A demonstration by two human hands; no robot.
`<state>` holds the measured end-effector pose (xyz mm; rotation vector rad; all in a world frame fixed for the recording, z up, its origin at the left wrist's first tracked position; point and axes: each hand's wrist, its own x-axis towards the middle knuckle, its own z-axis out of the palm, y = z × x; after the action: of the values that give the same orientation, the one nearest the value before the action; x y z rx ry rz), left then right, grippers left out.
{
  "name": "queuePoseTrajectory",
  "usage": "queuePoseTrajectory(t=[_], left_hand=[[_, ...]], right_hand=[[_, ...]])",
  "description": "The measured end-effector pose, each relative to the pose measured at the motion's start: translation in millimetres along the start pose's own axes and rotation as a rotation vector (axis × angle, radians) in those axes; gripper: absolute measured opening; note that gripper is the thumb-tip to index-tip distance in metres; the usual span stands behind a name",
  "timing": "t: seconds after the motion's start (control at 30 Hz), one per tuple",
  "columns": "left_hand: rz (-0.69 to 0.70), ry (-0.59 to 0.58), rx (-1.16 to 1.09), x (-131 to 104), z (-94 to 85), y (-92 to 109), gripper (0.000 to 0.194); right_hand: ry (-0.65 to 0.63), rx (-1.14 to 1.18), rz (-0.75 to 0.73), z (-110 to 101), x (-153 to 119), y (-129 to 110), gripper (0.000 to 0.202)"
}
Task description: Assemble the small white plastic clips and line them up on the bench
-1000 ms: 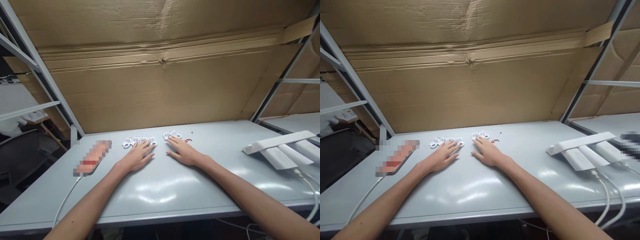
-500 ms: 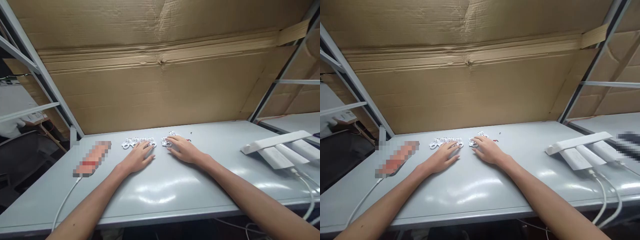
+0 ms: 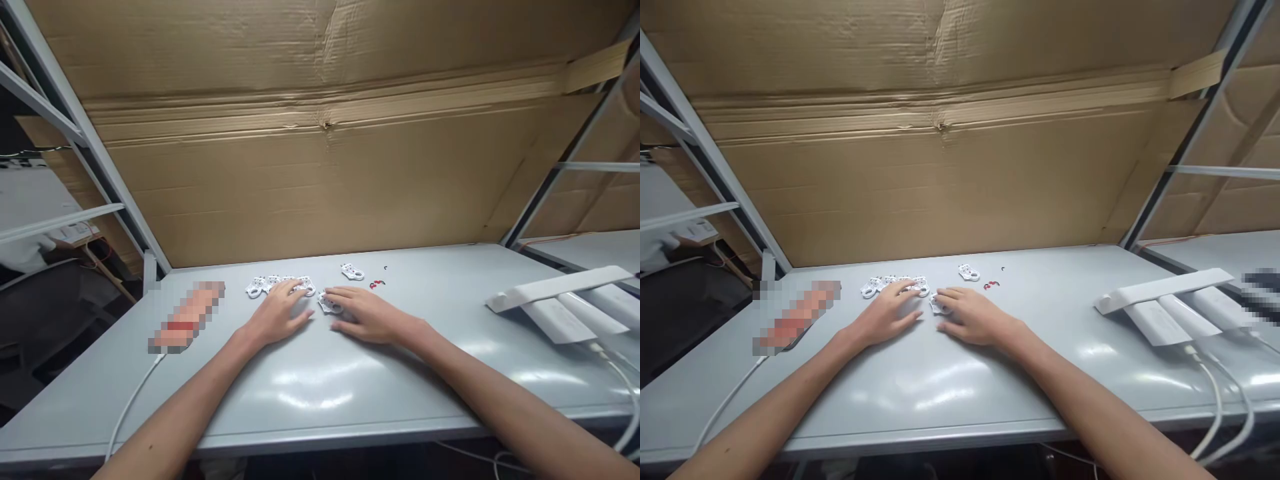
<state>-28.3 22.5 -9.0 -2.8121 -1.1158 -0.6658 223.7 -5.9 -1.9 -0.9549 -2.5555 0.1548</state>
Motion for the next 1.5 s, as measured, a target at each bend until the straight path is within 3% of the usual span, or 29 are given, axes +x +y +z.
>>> queuePoseTrajectory(t=[0.23, 0.4, 0.7, 1.2, 1.33, 1.5], left_hand=[[0.086, -0.084, -0.061, 0.9, -1.0, 4.7, 0.05], [0.072, -0.077, -0.075, 1.2, 1.0, 5.1, 0.049], [0.088, -0.075, -0.119, 3.0, -1.8, 9.9, 0.043], [0.089, -0.095, -0.109, 2.9, -2.5, 13.3, 0.035], [0.095, -0.086, -0.089, 2.7, -3.0, 14.1, 0.035], [0.094, -0.078, -0.089, 2.3, -3.1, 14.0, 0.032]], right_hand=[[0.026, 0.119, 0.022, 2.4, -0.4, -4.5, 0.037], [0.117, 0.102, 0.03, 8.8, 3.5, 8.7, 0.025], [0.13, 0.115, 0.072, 18.7, 5.4, 6.9, 0.018], [0.153, -0.051, -0.049, 18.5, 9.2, -2.6, 0.027], [0.247, 0.051, -0.004, 13.3, 7.0, -0.1, 0.026], [0.462, 0.251, 0.161, 4.5, 4.4, 6.2, 0.024]])
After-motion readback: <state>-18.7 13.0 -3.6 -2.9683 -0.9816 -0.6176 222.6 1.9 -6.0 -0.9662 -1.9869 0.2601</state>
